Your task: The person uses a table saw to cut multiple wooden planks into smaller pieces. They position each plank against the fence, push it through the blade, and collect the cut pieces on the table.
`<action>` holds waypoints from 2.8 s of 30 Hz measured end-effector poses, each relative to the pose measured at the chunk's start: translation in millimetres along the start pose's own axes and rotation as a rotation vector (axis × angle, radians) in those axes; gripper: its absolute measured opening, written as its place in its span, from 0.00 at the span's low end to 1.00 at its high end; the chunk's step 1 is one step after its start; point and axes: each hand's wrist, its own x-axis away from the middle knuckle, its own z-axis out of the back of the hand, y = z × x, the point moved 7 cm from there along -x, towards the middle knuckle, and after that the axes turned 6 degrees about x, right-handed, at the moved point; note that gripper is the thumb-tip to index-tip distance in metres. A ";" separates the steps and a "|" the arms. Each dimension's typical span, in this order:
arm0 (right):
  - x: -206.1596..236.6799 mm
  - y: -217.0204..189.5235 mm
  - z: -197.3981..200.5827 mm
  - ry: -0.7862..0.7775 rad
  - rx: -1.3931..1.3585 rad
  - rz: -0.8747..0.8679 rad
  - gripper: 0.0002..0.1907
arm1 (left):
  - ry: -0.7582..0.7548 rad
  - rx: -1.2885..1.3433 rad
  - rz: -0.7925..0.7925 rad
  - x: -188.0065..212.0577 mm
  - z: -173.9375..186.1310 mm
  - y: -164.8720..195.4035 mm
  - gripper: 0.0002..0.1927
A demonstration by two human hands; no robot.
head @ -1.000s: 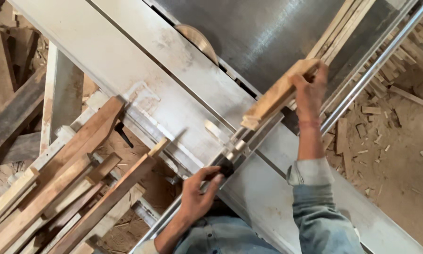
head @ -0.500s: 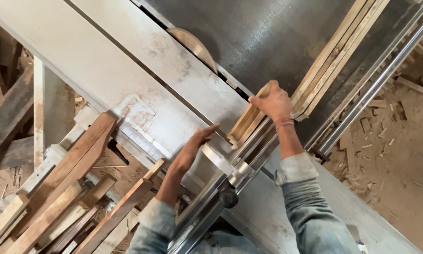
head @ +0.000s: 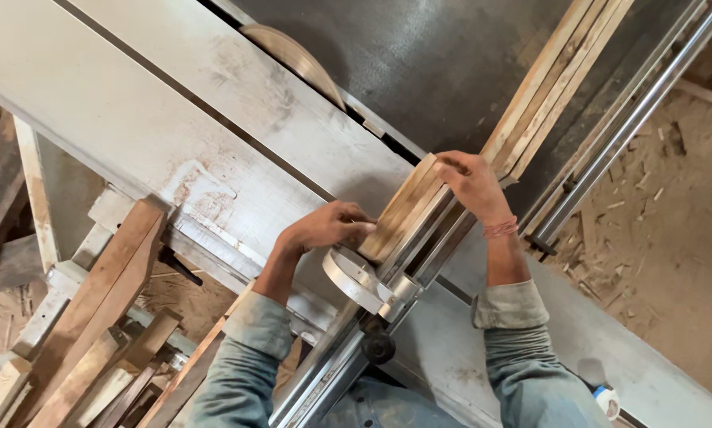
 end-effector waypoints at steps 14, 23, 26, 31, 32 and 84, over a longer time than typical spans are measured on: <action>-6.9 -9.0 10.4 0.183 0.054 -0.054 0.13 | 0.149 -0.486 -0.019 -34.0 -2.2 33.6 0.26; -20.4 -11.9 12.9 0.247 0.174 -0.060 0.12 | 0.102 -0.542 -0.031 -49.4 3.7 34.6 0.28; -25.4 -12.9 13.2 0.247 0.172 -0.028 0.11 | 0.078 -0.599 -0.132 -53.9 2.2 39.0 0.31; -32.5 -8.7 12.8 0.208 0.172 -0.081 0.12 | 0.050 -0.632 -0.121 -62.5 2.1 35.0 0.34; -33.4 -8.5 13.6 0.199 0.182 -0.082 0.12 | 0.054 -0.629 -0.128 -62.7 1.9 35.7 0.33; 455.4 108.1 145.1 0.104 0.798 -0.383 0.20 | 0.038 0.218 0.033 -1.6 -2.5 -23.3 0.38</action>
